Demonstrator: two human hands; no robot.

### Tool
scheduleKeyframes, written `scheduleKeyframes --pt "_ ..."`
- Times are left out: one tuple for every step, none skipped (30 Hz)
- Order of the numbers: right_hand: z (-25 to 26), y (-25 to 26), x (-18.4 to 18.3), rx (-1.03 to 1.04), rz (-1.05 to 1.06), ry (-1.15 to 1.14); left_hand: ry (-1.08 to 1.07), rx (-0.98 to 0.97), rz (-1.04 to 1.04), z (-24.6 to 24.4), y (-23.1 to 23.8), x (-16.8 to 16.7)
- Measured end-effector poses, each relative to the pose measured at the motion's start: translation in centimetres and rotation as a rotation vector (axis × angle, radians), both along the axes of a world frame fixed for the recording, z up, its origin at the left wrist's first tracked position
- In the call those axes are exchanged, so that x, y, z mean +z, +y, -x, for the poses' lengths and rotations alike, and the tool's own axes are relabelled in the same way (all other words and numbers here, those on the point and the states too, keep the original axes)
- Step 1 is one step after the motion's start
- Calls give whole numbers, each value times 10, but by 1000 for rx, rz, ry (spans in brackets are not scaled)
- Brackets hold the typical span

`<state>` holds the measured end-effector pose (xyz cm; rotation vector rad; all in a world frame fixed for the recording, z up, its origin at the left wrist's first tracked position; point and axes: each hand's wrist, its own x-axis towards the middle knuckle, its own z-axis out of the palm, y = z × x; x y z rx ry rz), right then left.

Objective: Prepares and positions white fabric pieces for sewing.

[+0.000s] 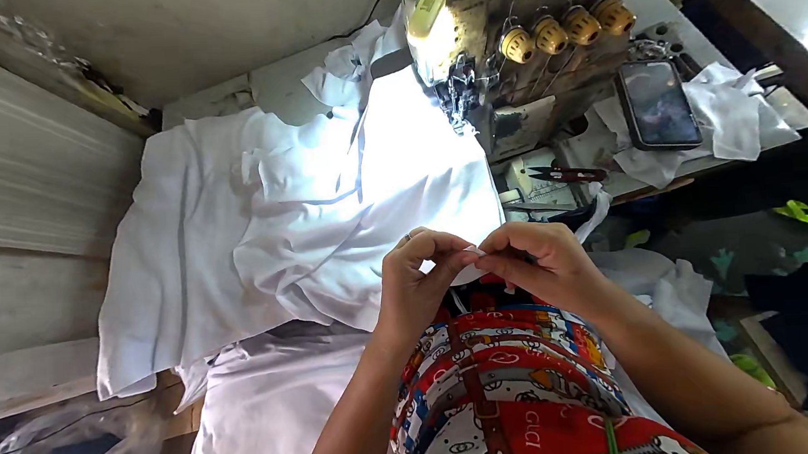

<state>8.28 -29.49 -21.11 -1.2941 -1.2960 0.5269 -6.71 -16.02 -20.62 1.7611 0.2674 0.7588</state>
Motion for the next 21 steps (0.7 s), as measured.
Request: scheduleKeyframes --pt "0 0 1 10 -19 -15 -12 8 -16 0 0 0" --pt "0 -1 1 26 -44 -30 -27 13 -42 0 -1 0" --pt "-1 -2 1 44 -74 -36 -48 16 -82 1 -3 1" --pt "-1 -3 0 57 -108 -22 -71 21 -147 4 -5 3" --pt "-1 -5 -2 50 -136 12 -101 22 -234 7 -9 7" --pt "-3 -5 -4 14 -154 63 -139 17 -332 11 -13 14" --pt "-6 -5 -7 -56 -142 125 -175 3 -411 16 -20 21" --pt "-9 -3 -10 -144 -100 213 -193 -31 -460 20 -28 28" --pt "-13 1 -14 -228 -20 325 -189 -88 -490 22 -38 30" --pt "-19 6 -18 -245 101 412 -178 -161 -509 21 -48 26" --pt "-24 12 -22 -213 237 483 -157 -237 -524 16 -56 16" --pt "-28 20 -24 -160 357 556 -112 -302 -552 9 -61 2" --pt "-30 27 -25 -106 426 611 -50 -353 -597 3 -63 -13" --pt "-30 34 -25 -80 441 640 13 -385 -639 -2 -63 -27" --pt "-30 40 -22 -89 437 647 55 -404 -667 -4 -61 -37" --pt "-30 46 -20 -111 422 635 75 -411 -682 -5 -59 -42" --pt "-32 50 -19 -137 407 617 78 -406 -688 -5 -57 -42" --pt "-34 51 -19 -155 396 597 72 -397 -691 -5 -55 -40" --pt "-36 51 -19 -169 389 580 66 -387 -707 -6 -52 -37" --pt "-38 50 -20 -176 382 564 57 -371 -730 -7 -48 -33" --pt "-40 49 -21 -178 379 548 50 -356 -751 -10 -43 -30"
